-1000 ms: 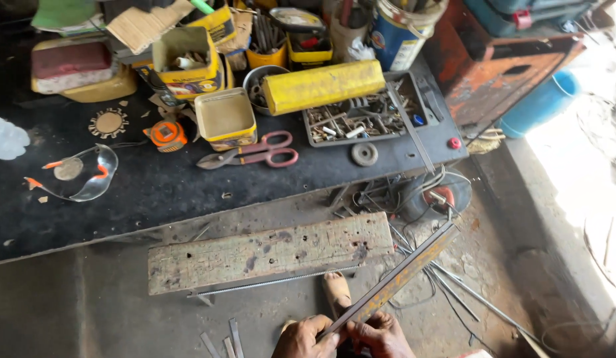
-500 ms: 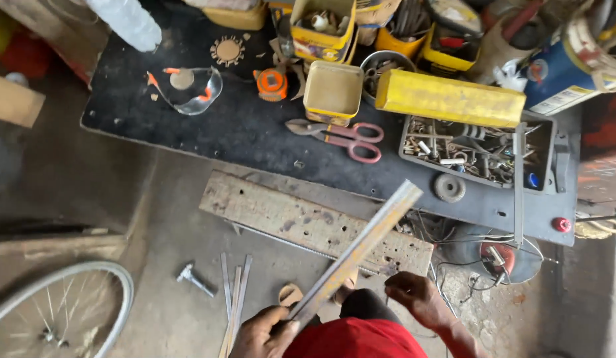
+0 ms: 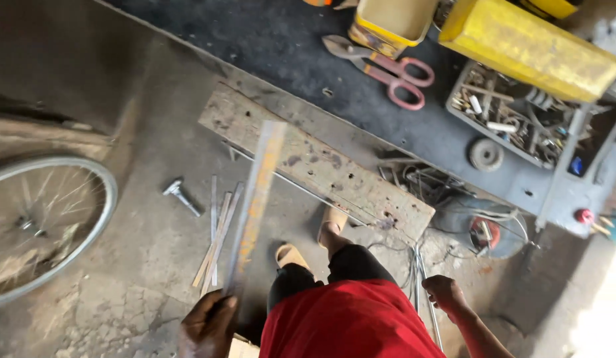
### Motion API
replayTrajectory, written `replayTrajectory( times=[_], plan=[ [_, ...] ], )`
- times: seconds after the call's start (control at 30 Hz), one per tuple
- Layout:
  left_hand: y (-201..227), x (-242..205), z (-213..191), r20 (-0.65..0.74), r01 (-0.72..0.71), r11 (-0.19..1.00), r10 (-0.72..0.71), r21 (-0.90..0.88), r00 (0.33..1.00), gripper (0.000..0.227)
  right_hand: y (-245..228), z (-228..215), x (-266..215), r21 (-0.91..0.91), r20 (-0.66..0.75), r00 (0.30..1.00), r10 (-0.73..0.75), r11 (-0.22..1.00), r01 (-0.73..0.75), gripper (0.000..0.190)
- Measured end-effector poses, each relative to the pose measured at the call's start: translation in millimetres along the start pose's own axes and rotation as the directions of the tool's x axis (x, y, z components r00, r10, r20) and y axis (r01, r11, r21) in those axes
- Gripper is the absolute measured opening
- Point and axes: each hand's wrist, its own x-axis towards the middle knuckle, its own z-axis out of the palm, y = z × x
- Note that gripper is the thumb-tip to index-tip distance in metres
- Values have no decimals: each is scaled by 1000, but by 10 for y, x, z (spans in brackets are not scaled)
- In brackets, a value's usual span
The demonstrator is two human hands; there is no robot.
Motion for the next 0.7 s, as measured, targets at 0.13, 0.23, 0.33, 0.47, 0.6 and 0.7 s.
replayTrajectory(
  times=[0.13,0.23,0.33,0.47,0.6,0.7],
  plan=[
    [-316,27,-252,-205,31,994,-10,100,979,18,539,5,-338,58,-46,999,-22,998,25,21],
    [-736,289,-488,-203,-77,994,92,81,975,21,556,132,-834,23,-92,996,-5,1000,7,20],
    [-937,352,-674,-175,-91,989,110,117,978,22,837,277,-1170,-27,-90,995,51,998,-53,22],
    [-1034,284,-801,-158,-91,987,111,130,981,23,979,402,-1512,-46,-69,996,56,997,-60,23],
    [-1225,120,-757,-197,-97,986,122,135,973,23,1306,385,-1320,-62,-15,1000,25,998,-26,21],
    [-1335,-65,-647,-194,13,998,-1,58,981,28,1306,267,-1155,-75,-4,999,37,997,-37,25]
  ],
)
